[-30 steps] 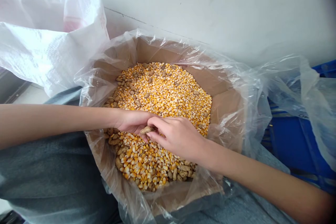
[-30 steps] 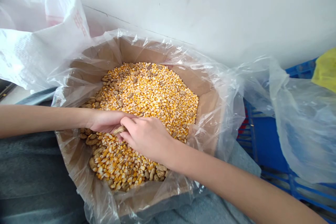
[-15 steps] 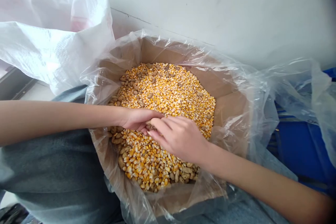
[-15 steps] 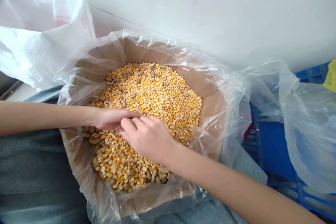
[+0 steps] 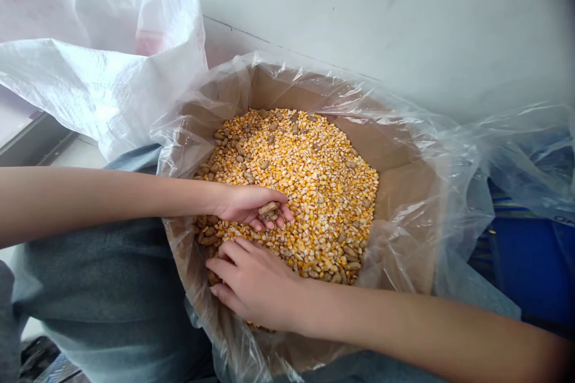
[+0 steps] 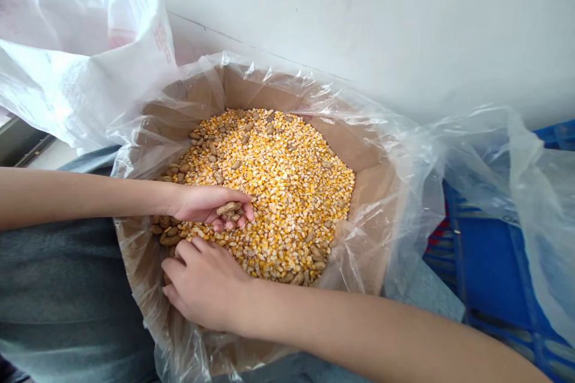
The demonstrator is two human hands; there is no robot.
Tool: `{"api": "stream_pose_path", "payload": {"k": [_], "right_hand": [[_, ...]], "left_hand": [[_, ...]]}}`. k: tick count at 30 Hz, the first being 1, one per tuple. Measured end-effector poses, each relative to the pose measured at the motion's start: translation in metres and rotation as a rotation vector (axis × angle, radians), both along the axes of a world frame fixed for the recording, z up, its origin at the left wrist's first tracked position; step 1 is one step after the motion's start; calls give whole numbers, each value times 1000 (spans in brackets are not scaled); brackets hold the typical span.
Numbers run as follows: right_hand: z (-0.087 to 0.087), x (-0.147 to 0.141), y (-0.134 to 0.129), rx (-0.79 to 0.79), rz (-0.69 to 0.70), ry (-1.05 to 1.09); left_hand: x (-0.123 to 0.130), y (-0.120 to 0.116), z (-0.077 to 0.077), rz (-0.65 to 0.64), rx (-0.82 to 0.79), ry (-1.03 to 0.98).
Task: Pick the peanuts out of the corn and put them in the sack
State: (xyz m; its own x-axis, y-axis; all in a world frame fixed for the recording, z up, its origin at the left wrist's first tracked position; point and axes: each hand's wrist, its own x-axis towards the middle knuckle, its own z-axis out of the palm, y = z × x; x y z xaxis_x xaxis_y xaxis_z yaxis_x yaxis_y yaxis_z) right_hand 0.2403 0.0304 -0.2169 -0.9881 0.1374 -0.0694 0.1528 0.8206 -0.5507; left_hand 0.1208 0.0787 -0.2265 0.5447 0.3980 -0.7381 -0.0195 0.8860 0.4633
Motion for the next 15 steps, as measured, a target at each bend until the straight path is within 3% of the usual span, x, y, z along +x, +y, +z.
{"api": "stream_pose_path", "payload": {"k": [7,15], "right_hand": [[0,-1,1,-119,-69,-36],[-4,0,0,-122,-67,-17]], "left_hand": [[-1,0,1,16,-6,-14],[-1,0,0,22,0,-31]]}}
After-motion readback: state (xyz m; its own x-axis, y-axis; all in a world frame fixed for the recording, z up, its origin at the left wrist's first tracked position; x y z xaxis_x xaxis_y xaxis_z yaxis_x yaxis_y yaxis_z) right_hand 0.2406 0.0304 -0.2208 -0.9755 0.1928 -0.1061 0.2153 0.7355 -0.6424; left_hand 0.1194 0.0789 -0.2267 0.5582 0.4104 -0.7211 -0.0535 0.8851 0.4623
